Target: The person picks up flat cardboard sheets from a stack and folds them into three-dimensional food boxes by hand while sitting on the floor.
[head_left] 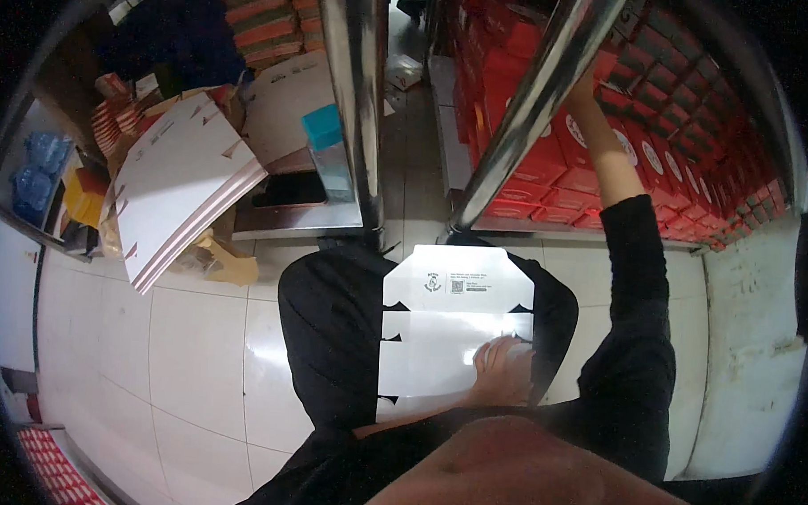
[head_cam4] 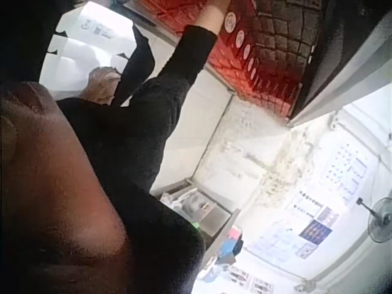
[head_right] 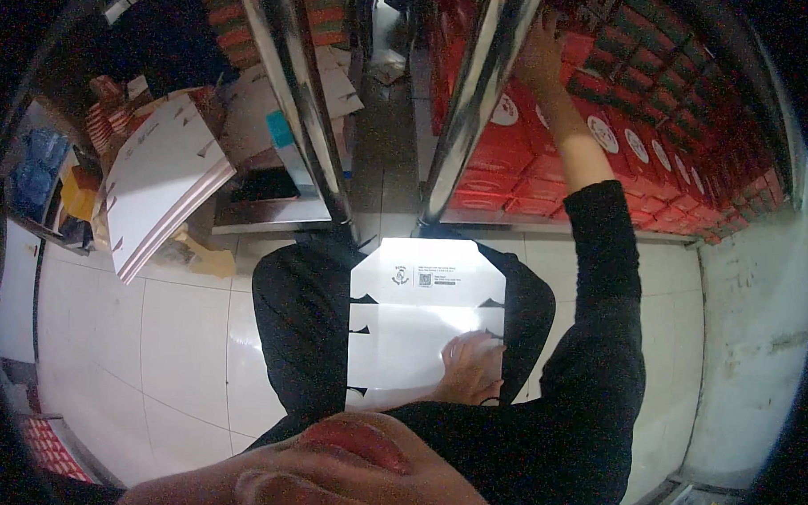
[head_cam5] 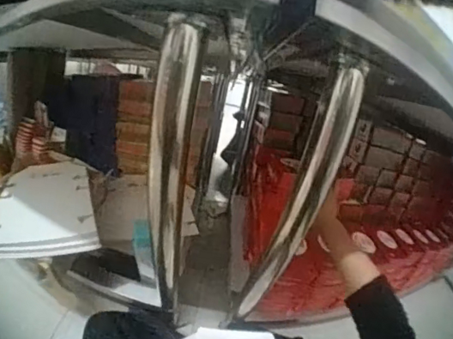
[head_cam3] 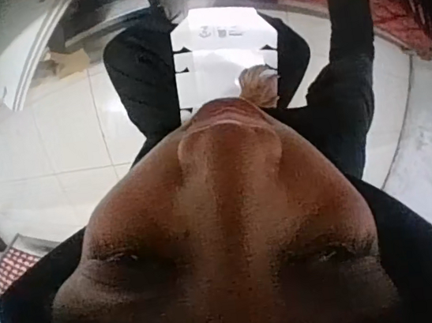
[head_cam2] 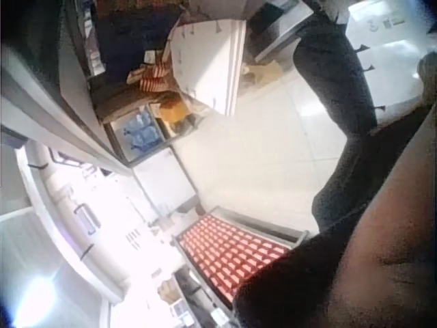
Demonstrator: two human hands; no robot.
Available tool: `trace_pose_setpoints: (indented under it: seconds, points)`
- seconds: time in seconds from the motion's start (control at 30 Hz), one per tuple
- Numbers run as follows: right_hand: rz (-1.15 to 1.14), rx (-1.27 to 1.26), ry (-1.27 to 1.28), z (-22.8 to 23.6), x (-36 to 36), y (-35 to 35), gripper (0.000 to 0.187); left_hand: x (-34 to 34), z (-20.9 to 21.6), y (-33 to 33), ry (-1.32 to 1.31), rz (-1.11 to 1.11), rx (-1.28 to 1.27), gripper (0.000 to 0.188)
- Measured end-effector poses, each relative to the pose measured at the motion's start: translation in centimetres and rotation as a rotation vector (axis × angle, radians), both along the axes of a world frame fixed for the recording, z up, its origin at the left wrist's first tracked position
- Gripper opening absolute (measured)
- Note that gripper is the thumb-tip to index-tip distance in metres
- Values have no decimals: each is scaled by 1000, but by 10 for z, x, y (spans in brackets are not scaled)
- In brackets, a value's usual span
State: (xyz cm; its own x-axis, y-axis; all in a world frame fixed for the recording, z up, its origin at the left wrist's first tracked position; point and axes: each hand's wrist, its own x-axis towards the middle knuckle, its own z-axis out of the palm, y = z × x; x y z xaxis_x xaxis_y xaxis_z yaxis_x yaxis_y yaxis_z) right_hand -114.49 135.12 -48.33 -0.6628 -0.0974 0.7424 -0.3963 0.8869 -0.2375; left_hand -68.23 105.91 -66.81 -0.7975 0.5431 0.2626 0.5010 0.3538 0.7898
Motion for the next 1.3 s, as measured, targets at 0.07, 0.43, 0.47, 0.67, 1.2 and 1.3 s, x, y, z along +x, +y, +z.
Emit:
trace_pose_setpoints:
  seconds: [0.07, 0.43, 0.47, 0.67, 1.2, 1.3]
  points:
    - [53, -189, -74, -9, -11, 8, 84, -2, -4, -4, -121, -7, 30, 57]
    - [-40, 148, -61, 36, 251, -135, 37, -8, -55, -63, -900, -50, 251, 47]
    - [115, 100, -112, 23, 289, -145, 22, -4, -69, -67, -823, -116, 356, 40]
    - [446, -103, -829, -81, 463, -166, 40, -25, -10, -88, -1167, -240, 596, 38]
    - [-361, -344, -19, -158, 535, -191, 67, 5, 29, 21, -505, -347, 685, 20]
    - [-484, -690, 26, -129, 518, -222, 73, 6, 30, 11, -324, -374, 631, 29]
